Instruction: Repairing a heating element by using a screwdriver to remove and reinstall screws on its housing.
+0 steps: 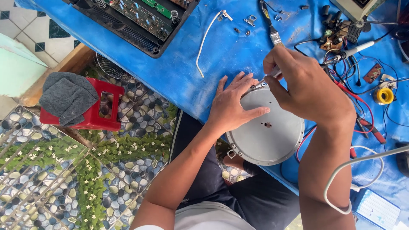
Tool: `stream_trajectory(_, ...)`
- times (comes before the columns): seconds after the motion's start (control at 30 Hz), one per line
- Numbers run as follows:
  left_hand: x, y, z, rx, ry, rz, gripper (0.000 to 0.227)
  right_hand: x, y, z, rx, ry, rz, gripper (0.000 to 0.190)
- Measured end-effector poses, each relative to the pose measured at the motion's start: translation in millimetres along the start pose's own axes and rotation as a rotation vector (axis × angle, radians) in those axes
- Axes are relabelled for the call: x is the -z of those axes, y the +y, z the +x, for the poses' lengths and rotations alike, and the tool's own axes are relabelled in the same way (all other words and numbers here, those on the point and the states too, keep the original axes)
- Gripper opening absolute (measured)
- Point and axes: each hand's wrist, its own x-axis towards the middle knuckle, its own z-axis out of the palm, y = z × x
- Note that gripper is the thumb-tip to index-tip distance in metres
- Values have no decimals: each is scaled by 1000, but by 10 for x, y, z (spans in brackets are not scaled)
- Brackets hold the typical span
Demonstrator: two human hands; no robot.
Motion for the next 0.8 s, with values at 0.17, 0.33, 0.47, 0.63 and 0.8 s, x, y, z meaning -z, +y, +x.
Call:
stream_trajectory(0.17,8,18,5,7,-3,-4,77,-101,135,-36,-118,89,-171,28)
stream_trajectory(0.33,-10,-4,-1,3,-3,-1,79,-16,34,12,-26,16,-27,11)
stream_trajectory(0.47,-9,2,-2,5,-7,1,79,-53,17,-19,-78,49,-91,14)
stream_trajectory(0.63,8,21,3,9,-14,10,77,-155,159,-68,-174,138,-293,28)
stream_trajectory(0.8,2,8,-1,3,-6,-5,78,8,-36,-3,-64,3,5,13)
